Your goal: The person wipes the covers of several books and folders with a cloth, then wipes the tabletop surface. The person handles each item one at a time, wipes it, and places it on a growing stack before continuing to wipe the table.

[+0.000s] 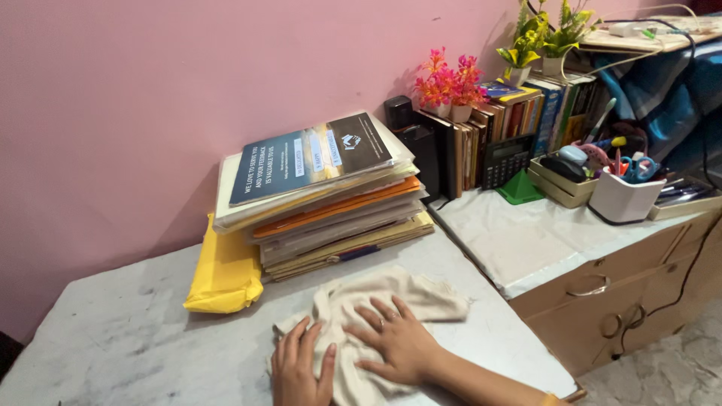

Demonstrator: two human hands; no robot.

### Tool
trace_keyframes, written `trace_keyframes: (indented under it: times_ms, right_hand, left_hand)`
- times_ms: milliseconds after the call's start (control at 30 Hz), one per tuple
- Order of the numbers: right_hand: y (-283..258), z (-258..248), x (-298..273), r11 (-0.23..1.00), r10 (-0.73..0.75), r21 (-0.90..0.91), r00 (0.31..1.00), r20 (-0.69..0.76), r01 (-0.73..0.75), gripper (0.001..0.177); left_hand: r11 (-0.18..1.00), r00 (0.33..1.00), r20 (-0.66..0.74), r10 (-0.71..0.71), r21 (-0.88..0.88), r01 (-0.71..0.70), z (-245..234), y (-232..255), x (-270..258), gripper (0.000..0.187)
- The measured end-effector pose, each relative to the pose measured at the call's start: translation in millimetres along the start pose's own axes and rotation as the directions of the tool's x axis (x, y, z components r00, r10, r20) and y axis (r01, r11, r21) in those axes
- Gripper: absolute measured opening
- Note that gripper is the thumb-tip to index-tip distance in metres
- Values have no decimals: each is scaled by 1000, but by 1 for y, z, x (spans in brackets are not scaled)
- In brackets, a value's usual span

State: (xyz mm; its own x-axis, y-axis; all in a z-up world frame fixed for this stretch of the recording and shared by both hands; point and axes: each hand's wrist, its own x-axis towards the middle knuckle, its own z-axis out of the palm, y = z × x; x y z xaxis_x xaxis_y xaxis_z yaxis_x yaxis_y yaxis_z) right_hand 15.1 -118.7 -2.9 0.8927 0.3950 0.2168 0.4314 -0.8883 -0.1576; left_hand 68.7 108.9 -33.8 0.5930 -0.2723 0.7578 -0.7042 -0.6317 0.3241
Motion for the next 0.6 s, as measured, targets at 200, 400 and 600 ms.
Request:
trace_keyframes:
  times_ms: [200, 400, 600]
  right_hand:
    - [51, -23, 1, 971, 227, -57, 972, -62, -231, 69]
    - [34, -26, -134, 948, 299, -55, 936, -184, -313, 67]
    - [12, -16, -194, 947, 222, -77, 810, -543, -311, 46]
  left_hand:
    - [994, 989, 104, 104, 12, -106, 0, -17, -7, 60]
    - [845, 833, 255, 491, 91, -527, 66, 0, -51, 54]
    - [875, 771, 474, 426, 1, -484, 119, 96, -120, 47]
